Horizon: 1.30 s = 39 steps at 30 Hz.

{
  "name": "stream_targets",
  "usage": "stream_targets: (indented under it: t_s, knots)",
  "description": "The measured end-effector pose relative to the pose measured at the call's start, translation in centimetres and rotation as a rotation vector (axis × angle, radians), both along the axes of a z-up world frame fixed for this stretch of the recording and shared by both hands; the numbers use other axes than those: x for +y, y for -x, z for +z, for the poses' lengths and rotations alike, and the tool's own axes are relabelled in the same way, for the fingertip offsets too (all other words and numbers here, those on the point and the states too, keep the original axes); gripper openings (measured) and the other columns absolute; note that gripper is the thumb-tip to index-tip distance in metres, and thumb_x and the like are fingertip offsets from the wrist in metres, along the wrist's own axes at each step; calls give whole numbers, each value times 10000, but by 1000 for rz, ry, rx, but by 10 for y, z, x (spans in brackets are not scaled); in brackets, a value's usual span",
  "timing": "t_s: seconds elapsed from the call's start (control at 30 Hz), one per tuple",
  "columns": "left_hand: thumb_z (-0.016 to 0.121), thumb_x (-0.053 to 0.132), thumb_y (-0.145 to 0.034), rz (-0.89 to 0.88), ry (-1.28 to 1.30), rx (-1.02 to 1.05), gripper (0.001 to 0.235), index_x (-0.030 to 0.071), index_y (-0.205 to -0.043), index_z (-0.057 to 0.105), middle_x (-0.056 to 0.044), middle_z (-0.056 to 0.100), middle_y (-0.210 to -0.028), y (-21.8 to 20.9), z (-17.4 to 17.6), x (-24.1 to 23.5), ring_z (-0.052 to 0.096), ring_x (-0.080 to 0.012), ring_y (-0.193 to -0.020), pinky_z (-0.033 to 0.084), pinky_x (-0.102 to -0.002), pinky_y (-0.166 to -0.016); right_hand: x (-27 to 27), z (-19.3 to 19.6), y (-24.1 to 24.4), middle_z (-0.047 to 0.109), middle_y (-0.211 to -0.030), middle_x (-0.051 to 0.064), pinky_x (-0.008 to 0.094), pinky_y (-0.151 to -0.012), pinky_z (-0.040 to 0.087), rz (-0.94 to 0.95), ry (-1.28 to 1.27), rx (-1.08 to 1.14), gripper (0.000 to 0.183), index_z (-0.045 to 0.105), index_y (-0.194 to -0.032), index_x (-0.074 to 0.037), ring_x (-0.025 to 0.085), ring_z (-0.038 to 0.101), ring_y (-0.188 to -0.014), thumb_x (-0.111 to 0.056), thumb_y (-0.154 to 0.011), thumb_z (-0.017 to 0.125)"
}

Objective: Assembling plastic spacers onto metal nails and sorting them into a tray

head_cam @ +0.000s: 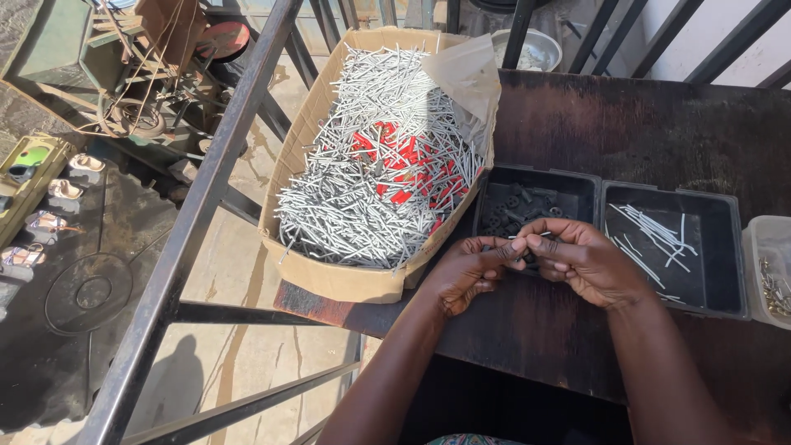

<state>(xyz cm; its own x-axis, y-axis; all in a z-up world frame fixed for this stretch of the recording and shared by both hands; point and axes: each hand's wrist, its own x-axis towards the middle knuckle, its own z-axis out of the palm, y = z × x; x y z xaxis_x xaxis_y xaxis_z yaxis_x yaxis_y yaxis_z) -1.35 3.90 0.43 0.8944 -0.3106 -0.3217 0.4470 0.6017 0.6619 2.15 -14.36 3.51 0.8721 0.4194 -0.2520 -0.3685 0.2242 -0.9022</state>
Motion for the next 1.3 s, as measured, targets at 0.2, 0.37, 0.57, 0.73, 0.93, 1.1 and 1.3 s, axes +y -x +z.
stream_targets:
  t_s: [0.2, 0.37, 0.57, 0.73, 0.93, 1.1, 1.3]
  knots:
    - [825, 156, -914, 2, -27, -36, 255, -55, -981, 698, -161, 747, -805, 1, 3, 12, 492, 17, -494, 373, -81, -395, 1, -23, -14, 501, -769, 30, 113, -439, 282, -37, -41, 1, 168, 666, -1107, 83, -14, 385, -515, 12, -960, 626]
    - [777, 346, -888, -114, -227, -34, 248, 110, -918, 707, -31, 703, -823, -5, -8, 15, 313, 1, -489, 181, -174, -419, -8, -9, -42, 398, -632, -55, 202, -483, 239, -23, -21, -86, 137, 678, -1095, -14, 21, 311, -510, -94, -1014, 602]
    - [868, 256, -874, 101, -296, -135, 329, -33, -964, 738, -112, 685, -682, -7, -12, 3, 434, 23, -421, 330, -116, -382, 73, 46, -43, 547, -715, 40, 136, -438, 283, -80, -21, -293, 254, 664, -1215, 90, -7, 377, -498, -65, -1015, 645]
    - [881, 281, -857, 134, -401, -157, 311, 0, -927, 767, -96, 686, -656, -21, -37, 3, 450, 4, -407, 359, -132, -380, 47, 53, -43, 607, -812, 52, 139, -450, 327, -93, -88, -280, 309, 629, -1304, 85, -12, 417, -528, -109, -1072, 568]
    - [881, 304, -854, 131, -495, -232, 290, 42, -942, 792, -82, 698, -689, -28, -20, -7, 570, -29, -595, 438, -162, -557, -30, 19, -21, 624, -887, 102, 105, -439, 300, -268, -166, -74, 373, 584, -1357, 66, -8, 398, -491, -59, -1011, 524]
    - [944, 306, -749, 150, -786, -361, 420, 44, -1041, 792, -61, 687, -748, -41, -2, -16, 619, -84, -651, 545, -264, -690, -62, 6, -2, 679, -966, 138, 119, -412, 291, -390, -141, -62, 297, 590, -1291, -8, 4, 386, -463, -60, -999, 570]
    - [662, 223, -1011, 152, 152, 80, 371, -12, -1298, 645, -31, 609, -841, -44, -14, -18, 505, -19, -611, 358, -103, -438, -58, -6, 3, 665, -848, 120, 116, -394, 288, -393, -105, -26, 169, 629, -1161, -10, 11, 393, -461, -90, -1012, 613]
